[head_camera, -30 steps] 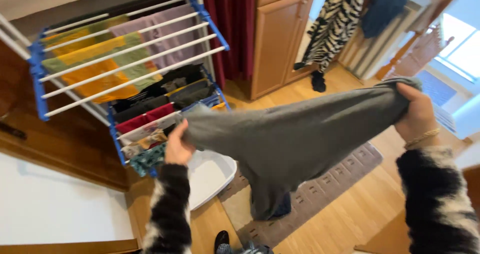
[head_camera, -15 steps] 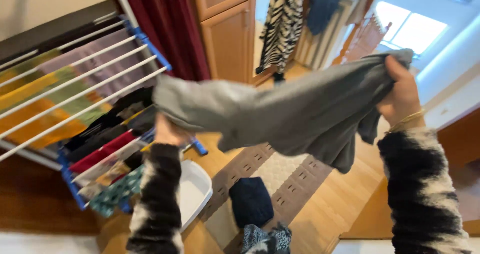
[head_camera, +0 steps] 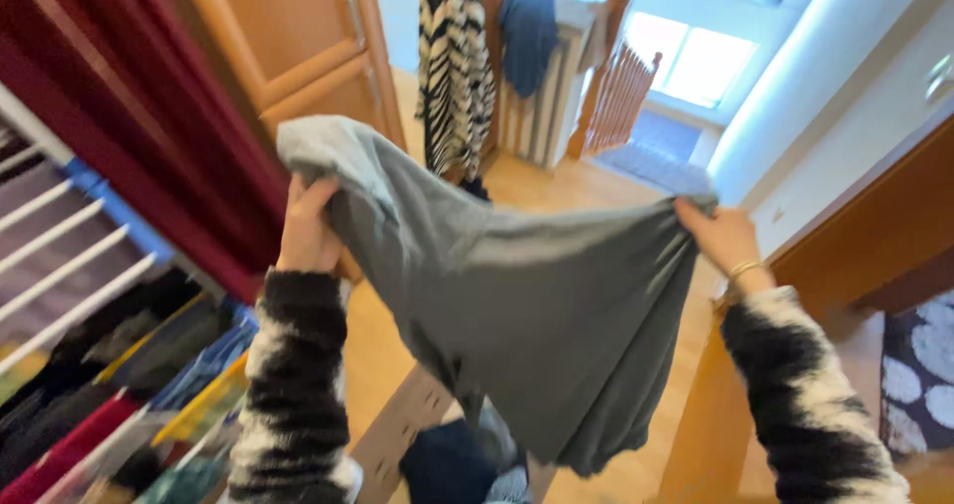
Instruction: The person hangs various items of clothing, including a pink backpack, a yellow towel, and several small garments, onto a blue and white drying rack. They then move to a staircase and hang a pair of grey sweatpants and a pair of black pants on the wooden handrail.
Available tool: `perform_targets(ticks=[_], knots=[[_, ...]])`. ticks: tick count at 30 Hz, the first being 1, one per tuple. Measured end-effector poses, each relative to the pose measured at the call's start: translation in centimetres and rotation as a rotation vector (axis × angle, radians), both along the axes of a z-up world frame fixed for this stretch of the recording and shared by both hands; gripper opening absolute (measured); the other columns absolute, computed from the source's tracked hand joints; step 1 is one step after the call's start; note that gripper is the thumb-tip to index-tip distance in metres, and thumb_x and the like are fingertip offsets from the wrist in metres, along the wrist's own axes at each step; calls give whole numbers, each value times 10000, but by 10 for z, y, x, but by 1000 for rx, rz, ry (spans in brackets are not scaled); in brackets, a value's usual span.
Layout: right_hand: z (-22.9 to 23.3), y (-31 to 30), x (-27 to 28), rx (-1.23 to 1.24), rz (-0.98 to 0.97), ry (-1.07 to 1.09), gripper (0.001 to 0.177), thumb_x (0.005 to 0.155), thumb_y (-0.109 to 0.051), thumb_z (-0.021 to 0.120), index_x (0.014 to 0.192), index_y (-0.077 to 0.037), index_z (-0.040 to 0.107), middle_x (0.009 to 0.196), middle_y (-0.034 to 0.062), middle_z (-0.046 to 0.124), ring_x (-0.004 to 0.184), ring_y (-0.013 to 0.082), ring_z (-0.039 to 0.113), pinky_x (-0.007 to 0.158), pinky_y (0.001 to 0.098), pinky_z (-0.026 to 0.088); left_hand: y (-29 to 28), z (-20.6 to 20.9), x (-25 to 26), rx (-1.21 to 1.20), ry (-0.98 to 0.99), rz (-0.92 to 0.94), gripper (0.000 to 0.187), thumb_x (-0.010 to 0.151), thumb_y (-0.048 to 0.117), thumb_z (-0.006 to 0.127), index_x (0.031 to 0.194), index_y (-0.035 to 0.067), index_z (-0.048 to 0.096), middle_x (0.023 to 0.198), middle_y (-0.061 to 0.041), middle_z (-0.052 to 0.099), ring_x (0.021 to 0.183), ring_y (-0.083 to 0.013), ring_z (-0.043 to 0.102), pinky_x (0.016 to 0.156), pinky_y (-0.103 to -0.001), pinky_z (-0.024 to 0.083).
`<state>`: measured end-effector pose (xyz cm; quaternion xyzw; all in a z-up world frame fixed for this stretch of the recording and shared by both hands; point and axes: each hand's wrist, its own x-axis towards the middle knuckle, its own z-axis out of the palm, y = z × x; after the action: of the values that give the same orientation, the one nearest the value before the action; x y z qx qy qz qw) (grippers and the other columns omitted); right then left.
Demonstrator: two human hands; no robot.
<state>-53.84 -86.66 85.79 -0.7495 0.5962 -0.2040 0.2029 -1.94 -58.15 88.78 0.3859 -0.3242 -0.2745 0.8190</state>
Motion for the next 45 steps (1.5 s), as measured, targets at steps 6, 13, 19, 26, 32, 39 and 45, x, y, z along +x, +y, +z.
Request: perform_targets(ticks=[6, 13, 19, 26, 32, 39, 45], knots=[[-9, -92, 65, 457, -101, -578, 636, 966, -289, 732, 1308, 188, 487, 864, 442, 667, 700, 420, 722, 635, 389, 624, -78, -1, 5, 100, -1113, 150, 861, 582, 193, 942, 1372, 54, 631, 1342, -313, 541, 1255, -514, 557, 1060, -554, 442], [-17, -118, 108, 429, 299, -728, 500, 858, -148, 804, 1278, 42, 610, 1032, 259, 652, 712, 319, 738, 642, 395, 645, -253, 76, -115, -70, 114, -559, 540, 992, 134, 640, 1498, 105, 453, 1435, -239, 559, 1225, -380, 624, 957, -592, 544], [5, -112, 153, 622, 456, -474, 969, 683, -313, 961, 1455, -86, 422, 1248, 206, 673, 1100, 354, 703, 875, 502, 628, -400, 76, -177, -165, 143, -773, 706, 1085, 175, 557, 1624, 307, 120, 1668, -104, 296, 1454, -265, 418, 1179, -535, 365], [-200, -289, 180, 278, 159, -400, 588, 670, -296, 908, 1184, -128, 678, 1102, 139, 743, 1119, 364, 701, 919, 501, 599, -540, 112, -181, -235, 206, -780, 893, 1048, 214, 583, 1667, 307, -54, 1713, -187, 139, 1491, -389, 327, 1118, -637, 379], [-313, -466, 161, 436, 121, -656, 363, 815, -169, 671, 1150, -97, 791, 1056, 116, 764, 1050, 303, 671, 941, 456, 512, -665, 99, -99, -224, -192, -249, 411, 1027, 197, 736, 1387, 196, 539, 1377, -66, 613, 1259, -210, 587, 1084, -451, 515], [-176, -566, 167, 475, 117, -746, 143, 837, -208, 721, 961, -172, 783, 742, 8, 677, 676, 132, 637, 602, 286, 532, -745, 27, 49, 188, -169, 93, 582, 1049, 142, 693, 1537, 110, 377, 1538, -186, 461, 1409, -317, 465, 1138, -563, 426], [-170, -665, 185, 337, 198, -682, 238, 842, -99, 746, 1068, -154, 797, 896, 86, 761, 899, 190, 688, 872, 352, 550, -820, 17, 79, 684, 8, -32, 866, 1037, 405, 654, 1669, 162, 115, 1730, -123, 107, 1579, -308, 154, 1203, -602, 251]])
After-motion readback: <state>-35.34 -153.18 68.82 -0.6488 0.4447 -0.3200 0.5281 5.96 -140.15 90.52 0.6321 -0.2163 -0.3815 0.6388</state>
